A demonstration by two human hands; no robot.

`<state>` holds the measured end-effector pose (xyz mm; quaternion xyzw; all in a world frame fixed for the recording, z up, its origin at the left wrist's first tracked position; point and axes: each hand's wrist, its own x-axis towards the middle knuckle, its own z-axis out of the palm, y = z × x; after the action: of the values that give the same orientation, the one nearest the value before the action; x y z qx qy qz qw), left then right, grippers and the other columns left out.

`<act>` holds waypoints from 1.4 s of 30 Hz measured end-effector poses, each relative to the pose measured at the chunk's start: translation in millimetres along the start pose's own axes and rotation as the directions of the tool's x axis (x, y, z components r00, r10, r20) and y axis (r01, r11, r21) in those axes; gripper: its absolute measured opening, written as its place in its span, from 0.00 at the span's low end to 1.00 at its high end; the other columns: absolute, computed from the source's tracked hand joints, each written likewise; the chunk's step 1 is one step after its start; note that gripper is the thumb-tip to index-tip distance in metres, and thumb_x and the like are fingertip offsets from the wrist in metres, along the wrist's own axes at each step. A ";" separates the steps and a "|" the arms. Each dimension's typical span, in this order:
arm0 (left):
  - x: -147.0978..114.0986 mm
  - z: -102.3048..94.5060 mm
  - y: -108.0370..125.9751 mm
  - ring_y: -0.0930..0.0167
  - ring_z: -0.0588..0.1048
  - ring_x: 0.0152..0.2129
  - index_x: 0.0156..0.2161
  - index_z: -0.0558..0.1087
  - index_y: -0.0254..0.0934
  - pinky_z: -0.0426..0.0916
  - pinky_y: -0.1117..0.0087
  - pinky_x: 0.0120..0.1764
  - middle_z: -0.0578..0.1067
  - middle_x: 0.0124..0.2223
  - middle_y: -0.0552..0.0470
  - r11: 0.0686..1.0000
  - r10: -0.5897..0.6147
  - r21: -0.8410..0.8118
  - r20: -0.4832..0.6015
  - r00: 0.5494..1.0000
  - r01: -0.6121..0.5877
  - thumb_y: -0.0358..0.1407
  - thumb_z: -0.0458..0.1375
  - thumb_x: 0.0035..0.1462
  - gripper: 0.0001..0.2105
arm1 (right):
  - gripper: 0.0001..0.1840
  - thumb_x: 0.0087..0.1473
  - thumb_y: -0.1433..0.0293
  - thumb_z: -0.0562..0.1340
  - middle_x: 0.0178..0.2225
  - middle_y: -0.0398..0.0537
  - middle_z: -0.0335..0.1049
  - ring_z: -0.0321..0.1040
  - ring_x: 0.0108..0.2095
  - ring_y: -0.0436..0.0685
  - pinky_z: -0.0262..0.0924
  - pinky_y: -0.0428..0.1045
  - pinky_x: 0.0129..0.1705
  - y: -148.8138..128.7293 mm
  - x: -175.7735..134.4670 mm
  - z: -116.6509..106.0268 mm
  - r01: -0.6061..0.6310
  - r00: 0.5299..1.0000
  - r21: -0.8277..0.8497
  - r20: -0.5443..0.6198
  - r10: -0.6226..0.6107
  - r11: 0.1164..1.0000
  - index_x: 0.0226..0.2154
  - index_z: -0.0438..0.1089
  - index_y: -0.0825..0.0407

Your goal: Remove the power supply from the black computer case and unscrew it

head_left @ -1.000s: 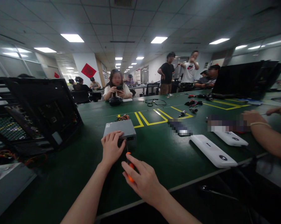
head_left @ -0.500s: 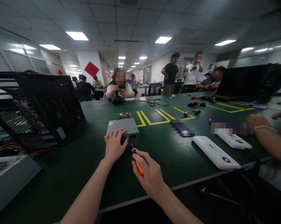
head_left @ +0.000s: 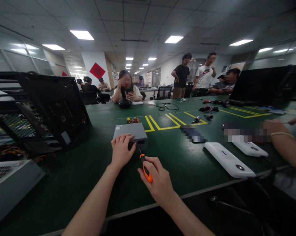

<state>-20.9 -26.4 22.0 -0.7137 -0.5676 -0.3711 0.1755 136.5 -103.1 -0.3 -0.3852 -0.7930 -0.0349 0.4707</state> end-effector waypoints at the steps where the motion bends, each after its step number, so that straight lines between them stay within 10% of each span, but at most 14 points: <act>1: -0.1 -0.1 0.0 0.65 0.64 0.43 0.43 0.67 0.43 0.52 0.61 0.45 0.69 0.46 0.50 1.000 0.000 0.001 0.002 1.000 0.000 0.37 0.52 0.51 0.13 | 0.07 0.53 0.69 0.55 0.39 0.52 0.62 0.66 0.34 0.51 0.63 0.45 0.33 0.0 0.2 0.4 -0.014 1.000 0.005 0.001 0.014 1.000 0.36 0.62 0.54; 27: -0.6 -2.3 0.3 0.65 0.64 0.43 0.43 0.67 0.43 0.53 0.61 0.45 0.69 0.46 0.50 1.000 -0.011 -0.023 0.004 1.000 0.011 0.36 0.53 0.50 0.13 | 0.04 0.52 0.70 0.53 0.23 0.44 0.63 0.64 0.24 0.52 0.59 0.47 0.27 -18.6 6.9 4.3 -0.170 0.985 -0.173 -0.030 0.167 0.970 0.28 0.62 0.53; 33: -0.5 -2.6 0.1 0.65 0.64 0.44 0.43 0.67 0.43 0.53 0.61 0.46 0.69 0.46 0.50 0.999 -0.018 -0.035 0.006 1.000 0.019 0.35 0.52 0.50 0.13 | 0.08 0.52 0.75 0.52 0.37 0.51 0.65 0.66 0.34 0.52 0.63 0.47 0.35 -15.2 8.3 4.7 -0.080 0.991 -0.067 -0.115 0.072 0.995 0.32 0.65 0.52; 42: -0.9 -1.1 -1.0 0.65 0.63 0.44 0.43 0.67 0.43 0.52 0.61 0.46 0.69 0.46 0.50 1.000 -0.011 -0.027 0.003 1.000 0.011 0.36 0.53 0.51 0.13 | 0.16 0.53 0.78 0.49 0.44 0.56 0.64 0.65 0.45 0.57 0.66 0.51 0.42 -27.3 4.7 -2.9 0.011 0.998 -0.089 0.062 -0.006 0.996 0.44 0.61 0.55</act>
<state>-22.2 -27.5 21.9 -0.7134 -0.5666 -0.3787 0.1629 119.8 -120.7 13.4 -0.4033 -0.8065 -0.0605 0.4280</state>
